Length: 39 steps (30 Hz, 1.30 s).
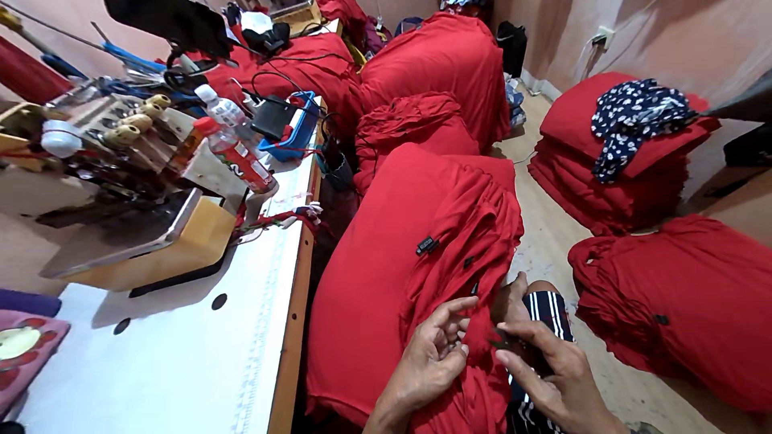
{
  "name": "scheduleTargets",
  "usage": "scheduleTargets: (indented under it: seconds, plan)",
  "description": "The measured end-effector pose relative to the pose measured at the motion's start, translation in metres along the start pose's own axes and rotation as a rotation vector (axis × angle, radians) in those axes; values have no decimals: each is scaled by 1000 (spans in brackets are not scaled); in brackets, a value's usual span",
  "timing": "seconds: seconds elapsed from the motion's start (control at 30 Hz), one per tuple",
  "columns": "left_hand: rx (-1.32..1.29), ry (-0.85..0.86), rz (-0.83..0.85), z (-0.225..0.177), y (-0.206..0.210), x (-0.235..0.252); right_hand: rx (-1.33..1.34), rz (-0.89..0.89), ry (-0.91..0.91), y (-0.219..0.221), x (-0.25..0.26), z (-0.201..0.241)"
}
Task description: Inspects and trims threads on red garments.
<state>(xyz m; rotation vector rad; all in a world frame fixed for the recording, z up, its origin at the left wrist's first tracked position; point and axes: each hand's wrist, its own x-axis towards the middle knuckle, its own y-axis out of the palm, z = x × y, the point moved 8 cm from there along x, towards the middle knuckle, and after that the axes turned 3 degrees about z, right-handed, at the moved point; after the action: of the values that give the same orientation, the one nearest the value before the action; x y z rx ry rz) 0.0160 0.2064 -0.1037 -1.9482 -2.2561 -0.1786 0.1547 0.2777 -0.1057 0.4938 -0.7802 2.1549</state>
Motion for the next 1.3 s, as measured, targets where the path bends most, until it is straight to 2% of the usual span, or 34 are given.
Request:
scheduleTargets:
  seconds: [0.1, 0.33, 0.47, 0.67, 0.8, 0.9, 1.0, 1.3]
  plan:
    - [-11, -15, 22, 1, 2, 0, -3, 41, -49, 10, 1, 4]
    - [19, -29, -11, 0, 2, -1, -52, -46, -57, 12, 2, 3]
    - [-24, -22, 3, 0, 2, 0, 196, -91, 109, 7, 1, -6]
    - [-28, -18, -3, 0, 0, -1, 198, -44, 174, 4, 0, -12]
    - [-15, -9, -22, -1, -2, -1, 227, -95, 241, 1, -1, -15]
    - [-69, -25, -75, 0, -5, -1, 124, -47, 275, -1, -6, -19]
    - [-101, -25, -101, -1, -6, -1, -48, 19, 225, 2, -8, -11]
    - [-133, -23, -108, 0, -5, -1, -264, -43, 41, 7, -3, 11]
